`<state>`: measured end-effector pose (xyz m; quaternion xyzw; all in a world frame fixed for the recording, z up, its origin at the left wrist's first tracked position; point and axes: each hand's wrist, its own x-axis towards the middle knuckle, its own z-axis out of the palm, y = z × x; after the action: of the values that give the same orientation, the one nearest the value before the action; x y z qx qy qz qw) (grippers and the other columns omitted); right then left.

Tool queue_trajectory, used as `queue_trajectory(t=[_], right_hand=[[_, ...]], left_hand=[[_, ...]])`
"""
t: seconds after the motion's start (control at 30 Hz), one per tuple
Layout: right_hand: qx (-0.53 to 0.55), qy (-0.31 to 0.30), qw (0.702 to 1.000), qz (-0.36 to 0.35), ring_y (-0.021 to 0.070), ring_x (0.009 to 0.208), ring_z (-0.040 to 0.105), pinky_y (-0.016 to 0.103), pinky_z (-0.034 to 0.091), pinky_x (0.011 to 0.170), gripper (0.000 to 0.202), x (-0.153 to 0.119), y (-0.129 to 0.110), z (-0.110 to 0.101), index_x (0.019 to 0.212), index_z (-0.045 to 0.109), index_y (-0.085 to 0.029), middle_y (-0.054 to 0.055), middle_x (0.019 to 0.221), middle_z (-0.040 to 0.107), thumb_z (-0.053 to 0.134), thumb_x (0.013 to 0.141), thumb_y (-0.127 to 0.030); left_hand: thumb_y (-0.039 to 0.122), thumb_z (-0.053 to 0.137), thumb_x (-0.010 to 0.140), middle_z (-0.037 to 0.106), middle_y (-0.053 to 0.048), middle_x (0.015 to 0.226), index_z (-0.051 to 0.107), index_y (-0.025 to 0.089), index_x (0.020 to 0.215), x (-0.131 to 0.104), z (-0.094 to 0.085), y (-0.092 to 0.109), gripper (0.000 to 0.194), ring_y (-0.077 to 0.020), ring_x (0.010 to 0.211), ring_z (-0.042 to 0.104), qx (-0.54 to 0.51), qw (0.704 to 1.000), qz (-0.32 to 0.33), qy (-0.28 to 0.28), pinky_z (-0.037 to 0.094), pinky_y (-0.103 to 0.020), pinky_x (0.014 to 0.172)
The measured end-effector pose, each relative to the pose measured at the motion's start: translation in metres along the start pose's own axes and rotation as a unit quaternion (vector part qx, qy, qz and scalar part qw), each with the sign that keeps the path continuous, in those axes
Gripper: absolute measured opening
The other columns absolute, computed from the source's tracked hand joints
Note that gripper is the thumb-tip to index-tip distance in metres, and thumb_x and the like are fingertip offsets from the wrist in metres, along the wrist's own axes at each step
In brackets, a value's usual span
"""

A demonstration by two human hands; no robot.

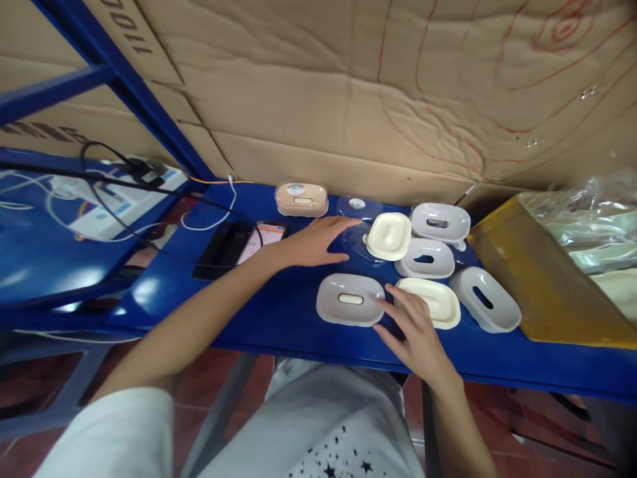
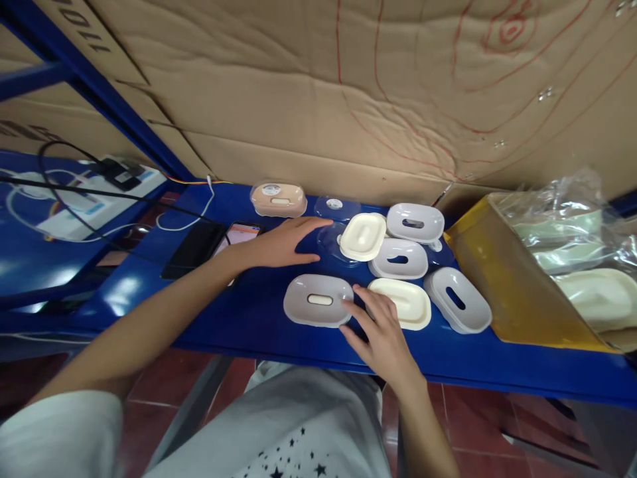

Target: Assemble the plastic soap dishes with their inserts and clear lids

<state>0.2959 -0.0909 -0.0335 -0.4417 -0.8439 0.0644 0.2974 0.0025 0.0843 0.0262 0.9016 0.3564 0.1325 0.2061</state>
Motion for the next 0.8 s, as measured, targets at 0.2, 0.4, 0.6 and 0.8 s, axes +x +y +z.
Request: queue_trajectory(t=[0.2,0.4,0.6,0.8], right_hand=[[0.008,0.008,1.0,0.008,0.0343,0.141,0.062,0.058,0.053,0.115,0.044,0.0,-0.001,-0.001,0.148,0.063,-0.028,0.015,0.158,0.061,0.071,0.105,-0.028],[0.01,0.007,1.0,0.005,0.0345,0.14,0.063,0.058,0.053,0.114,0.044,-0.001,0.0,-0.001,0.148,0.063,-0.027,0.015,0.157,0.062,0.07,0.105,-0.027],[0.016,0.003,1.0,0.017,0.0348,0.142,0.062,0.059,0.053,0.116,0.048,-0.001,-0.001,-0.001,0.151,0.061,-0.03,0.014,0.16,0.06,0.07,0.105,-0.028],[0.029,0.008,0.999,0.037,0.0353,0.146,0.059,0.059,0.054,0.117,0.062,-0.001,-0.005,-0.004,0.164,0.048,-0.031,0.016,0.163,0.056,0.07,0.105,-0.03]], left_hand=[[0.035,0.084,0.088,0.04,-0.018,0.177,0.035,0.022,0.171,0.038,0.004,-0.012,0.097,-0.041,0.159,0.042,0.047,0.996,0.0,-0.082,0.033,-0.059,0.129],[0.051,0.086,0.085,0.055,-0.018,0.162,0.045,0.022,0.165,0.019,0.0,-0.018,0.094,-0.0421,0.152,0.049,0.068,0.996,-0.037,-0.054,0.033,-0.059,0.128],[0.072,0.077,0.089,0.058,-0.012,0.156,0.056,0.026,0.154,-0.036,-0.007,-0.022,0.083,-0.0374,0.141,0.059,-0.016,0.993,-0.115,0.036,0.045,-0.053,0.122],[0.067,0.075,0.093,0.059,-0.012,0.154,0.058,0.026,0.151,-0.08,0.009,0.017,0.073,-0.0331,0.139,0.062,-0.096,0.984,-0.123,0.091,0.049,-0.051,0.124]])
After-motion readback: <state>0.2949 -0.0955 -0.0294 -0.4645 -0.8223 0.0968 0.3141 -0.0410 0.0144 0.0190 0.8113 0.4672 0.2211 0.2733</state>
